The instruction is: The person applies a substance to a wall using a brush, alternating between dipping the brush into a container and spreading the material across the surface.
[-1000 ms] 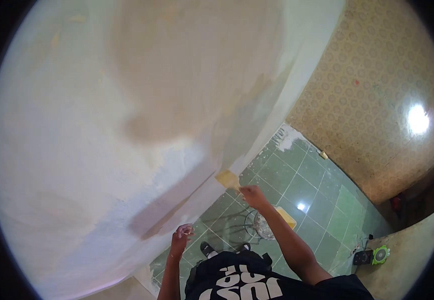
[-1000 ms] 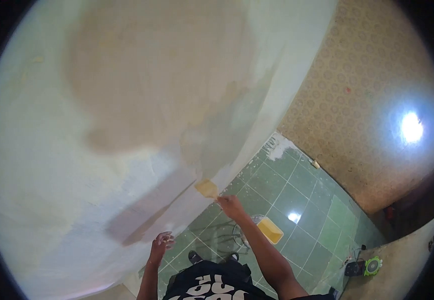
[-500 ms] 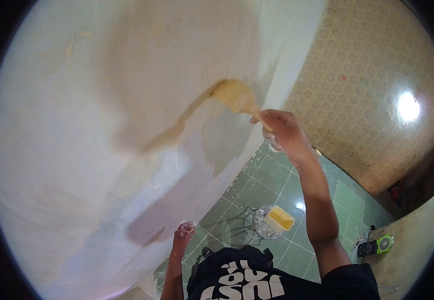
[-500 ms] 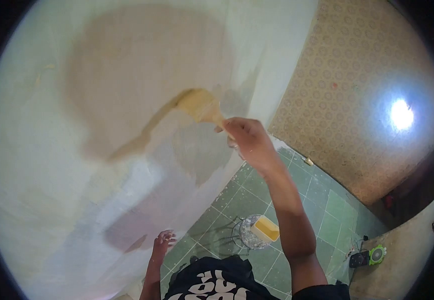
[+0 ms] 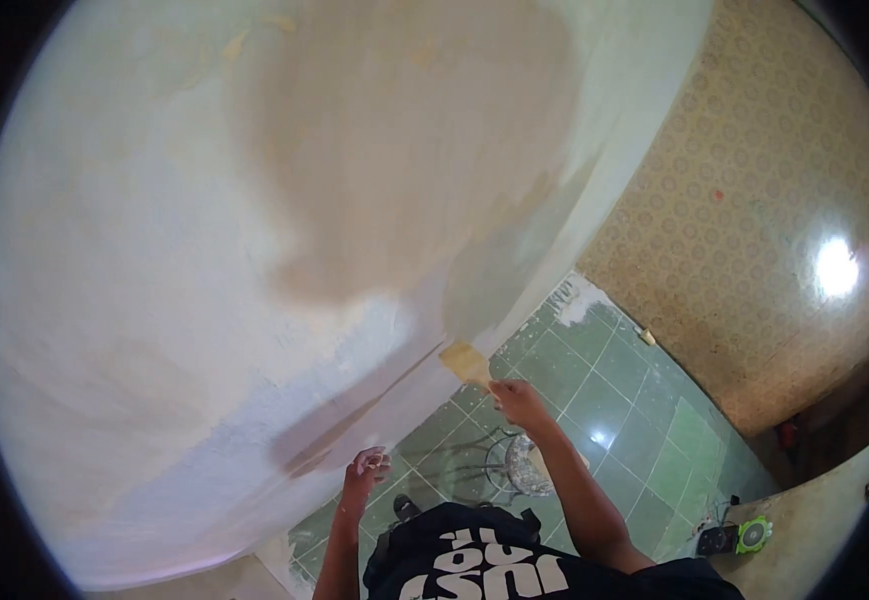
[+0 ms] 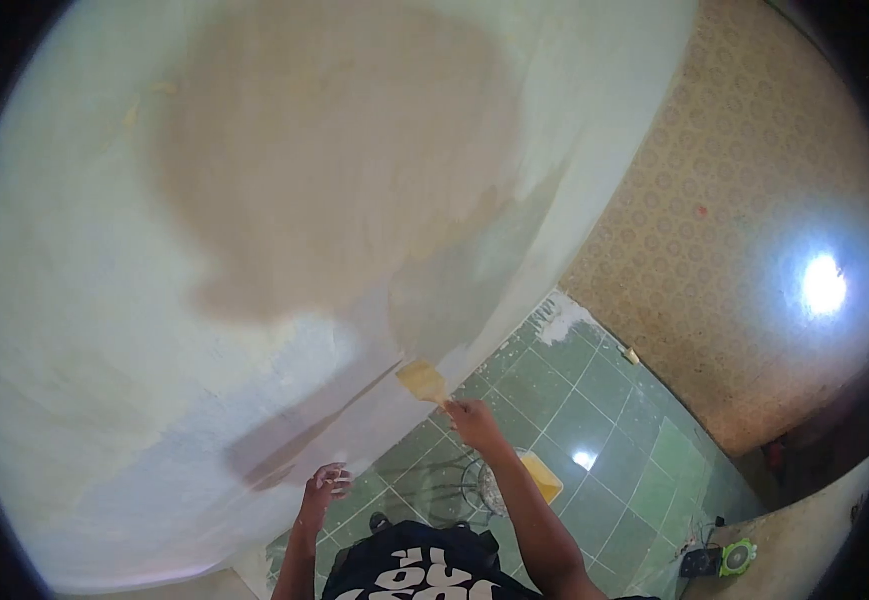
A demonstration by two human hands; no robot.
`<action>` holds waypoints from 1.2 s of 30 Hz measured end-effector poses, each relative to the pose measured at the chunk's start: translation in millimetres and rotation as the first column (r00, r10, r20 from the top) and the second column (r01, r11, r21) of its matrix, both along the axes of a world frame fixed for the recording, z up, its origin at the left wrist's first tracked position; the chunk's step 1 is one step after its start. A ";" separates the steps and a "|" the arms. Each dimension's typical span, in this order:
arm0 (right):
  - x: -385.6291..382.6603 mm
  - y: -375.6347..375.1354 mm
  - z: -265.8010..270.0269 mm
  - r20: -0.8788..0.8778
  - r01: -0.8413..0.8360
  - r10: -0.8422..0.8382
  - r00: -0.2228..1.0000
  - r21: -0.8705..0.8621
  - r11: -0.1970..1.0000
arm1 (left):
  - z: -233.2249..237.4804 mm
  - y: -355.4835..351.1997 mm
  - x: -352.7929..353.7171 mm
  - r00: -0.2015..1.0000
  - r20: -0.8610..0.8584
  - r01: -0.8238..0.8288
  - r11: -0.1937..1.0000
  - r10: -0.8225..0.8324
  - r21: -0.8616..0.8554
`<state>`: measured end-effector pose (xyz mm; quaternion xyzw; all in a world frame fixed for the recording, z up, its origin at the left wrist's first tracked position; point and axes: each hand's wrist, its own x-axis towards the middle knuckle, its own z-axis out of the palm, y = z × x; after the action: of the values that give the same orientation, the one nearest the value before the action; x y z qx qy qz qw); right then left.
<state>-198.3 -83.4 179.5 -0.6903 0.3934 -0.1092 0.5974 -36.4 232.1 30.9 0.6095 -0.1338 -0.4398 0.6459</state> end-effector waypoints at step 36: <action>38.2 -21.9 -48.0 0.076 0.062 -0.048 0.996 -0.192 0.979 | 7.0 22.9 9.8 0.998 0.070 -0.005 0.999 0.002 0.041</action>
<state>-160.1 -105.3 131.5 -0.7298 0.3783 -0.1882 0.5374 -26.6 254.9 37.9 0.6379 -0.1464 -0.4197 0.6289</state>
